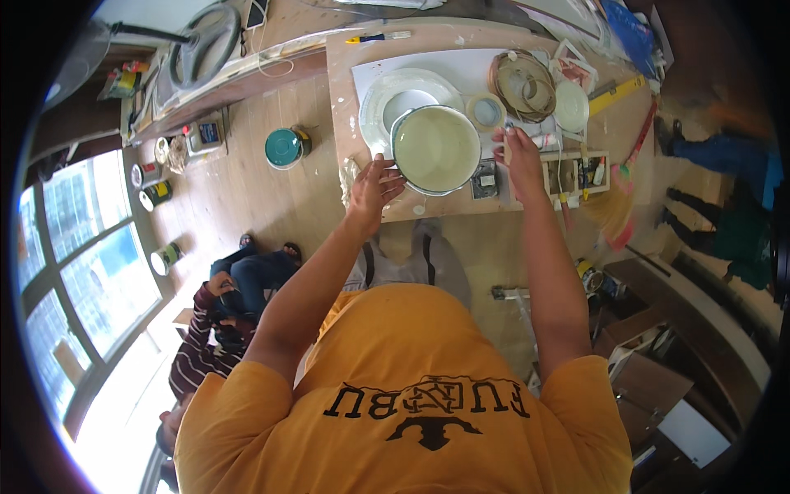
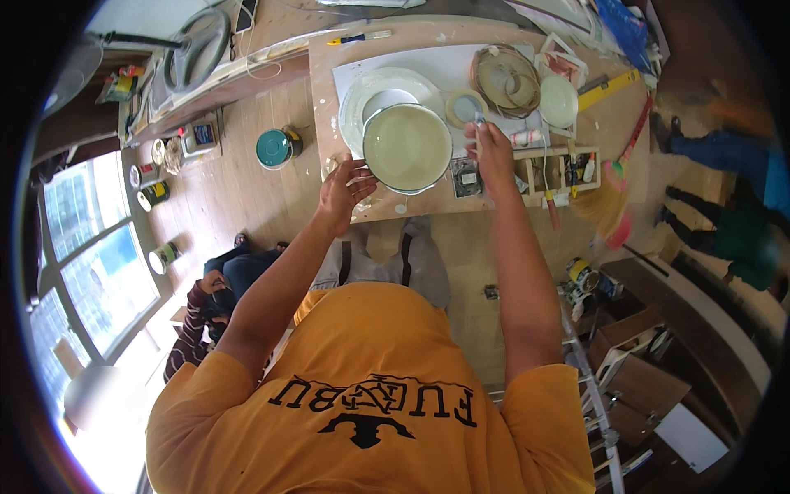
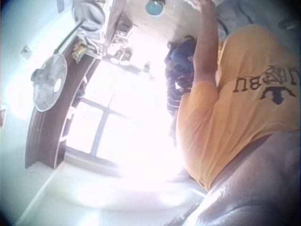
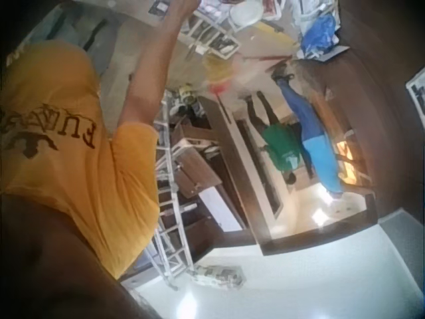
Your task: The person opens a paint bucket, stirs the contents with a stick, and then carries the bucket to a sink to rinse the stick. The person then returns to the work area and places the bucket on a table.
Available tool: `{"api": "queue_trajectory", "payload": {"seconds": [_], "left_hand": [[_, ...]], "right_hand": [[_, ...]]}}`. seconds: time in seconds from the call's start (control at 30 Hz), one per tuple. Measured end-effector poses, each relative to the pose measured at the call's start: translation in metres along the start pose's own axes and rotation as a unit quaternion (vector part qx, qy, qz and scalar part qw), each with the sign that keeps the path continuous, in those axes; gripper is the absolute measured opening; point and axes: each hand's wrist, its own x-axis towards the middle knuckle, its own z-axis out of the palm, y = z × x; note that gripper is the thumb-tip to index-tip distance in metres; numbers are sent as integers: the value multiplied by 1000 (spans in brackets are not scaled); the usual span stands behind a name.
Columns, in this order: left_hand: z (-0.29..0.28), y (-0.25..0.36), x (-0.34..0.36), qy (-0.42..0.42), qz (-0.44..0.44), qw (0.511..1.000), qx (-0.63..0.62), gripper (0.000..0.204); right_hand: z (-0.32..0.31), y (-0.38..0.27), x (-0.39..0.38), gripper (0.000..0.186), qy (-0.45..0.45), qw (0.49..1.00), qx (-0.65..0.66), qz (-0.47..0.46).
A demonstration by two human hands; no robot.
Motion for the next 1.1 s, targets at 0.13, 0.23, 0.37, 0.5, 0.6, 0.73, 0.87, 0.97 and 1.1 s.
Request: {"api": "queue_trajectory", "payload": {"seconds": [0.13, 0.23, 0.37, 0.5, 0.6, 0.73, 0.87, 0.97, 1.1], "left_hand": [[-10, 8, 2, -30, 7, 998, 50, 48], [-10, 9, 1, -57, 1, 997, 49, 48], [-4, 4, -2, -59, -7, 997, 57, 47], [-5, -4, -1, -61, 5, 997, 43, 44], [-5, -3, 2, -71, 14, 995, 74, 43], [-5, 0, 0, -77, -13, 994, 72, 42], [-3, -12, 7, -81, -37, 996, 32, 42], [-1, -13, 6, -75, -37, 996, 25, 40], [2, -11, 3, -66, -29, 997, 24, 38]], "right_hand": [[-11, -16, -20, 31, -59, 951, -304, -15], [-2, -33, -40, 25, -58, 877, -468, -92], [13, -55, -35, 23, -61, 811, -565, -143], [30, -69, -21, 21, -83, 756, -621, -191], [33, -70, -3, 20, -94, 724, -642, -232], [47, -82, 1, 18, -116, 709, -659, -222], [49, -80, 3, 17, -143, 692, -678, -203], [49, -76, 0, 16, -147, 690, -677, -210], [48, -73, 1, 17, -145, 688, -683, -196]]}}
